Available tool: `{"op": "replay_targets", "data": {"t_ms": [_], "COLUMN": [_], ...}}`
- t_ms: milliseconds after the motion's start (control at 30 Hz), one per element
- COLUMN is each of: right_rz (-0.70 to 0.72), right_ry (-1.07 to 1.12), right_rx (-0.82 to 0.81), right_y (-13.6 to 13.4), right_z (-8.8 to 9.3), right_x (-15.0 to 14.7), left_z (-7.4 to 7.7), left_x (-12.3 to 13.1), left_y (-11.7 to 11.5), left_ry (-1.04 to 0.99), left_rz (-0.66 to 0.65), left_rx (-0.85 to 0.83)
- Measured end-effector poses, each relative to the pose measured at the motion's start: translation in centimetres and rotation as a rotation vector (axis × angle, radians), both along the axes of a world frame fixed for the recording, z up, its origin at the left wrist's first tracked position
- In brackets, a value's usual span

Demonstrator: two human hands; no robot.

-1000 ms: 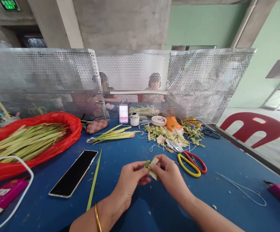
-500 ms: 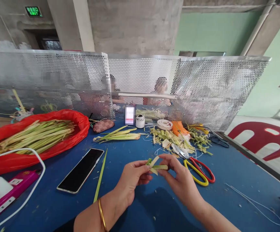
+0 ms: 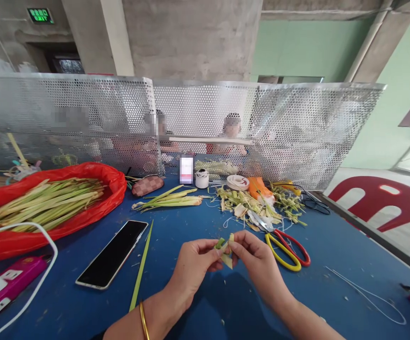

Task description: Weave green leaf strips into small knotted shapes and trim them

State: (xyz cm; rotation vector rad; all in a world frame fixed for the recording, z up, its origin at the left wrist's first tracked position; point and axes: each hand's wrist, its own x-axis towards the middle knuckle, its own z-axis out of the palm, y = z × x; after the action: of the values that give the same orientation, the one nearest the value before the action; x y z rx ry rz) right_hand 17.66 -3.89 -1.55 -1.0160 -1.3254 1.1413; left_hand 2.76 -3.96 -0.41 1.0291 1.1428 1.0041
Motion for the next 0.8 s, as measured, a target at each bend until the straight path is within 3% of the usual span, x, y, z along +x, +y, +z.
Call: {"op": "replay_targets", "data": {"t_ms": [300,800], "right_rz": [-0.081,-0.078], "right_ry": [0.032,-0.214], "right_rx": [-0.105,-0.11], "right_y": [-0.02,0.28], "right_z": [0.11,-0.31], "right_x": [-0.02,0.37], "left_z": [-0.05,-0.66], "left_x": [0.34,0.45], "left_y": [-0.17,0.01], "left_ry": [0.052,0.077], "left_rz": [0.051,0.064], "left_rx": [-0.005,0.077]}}
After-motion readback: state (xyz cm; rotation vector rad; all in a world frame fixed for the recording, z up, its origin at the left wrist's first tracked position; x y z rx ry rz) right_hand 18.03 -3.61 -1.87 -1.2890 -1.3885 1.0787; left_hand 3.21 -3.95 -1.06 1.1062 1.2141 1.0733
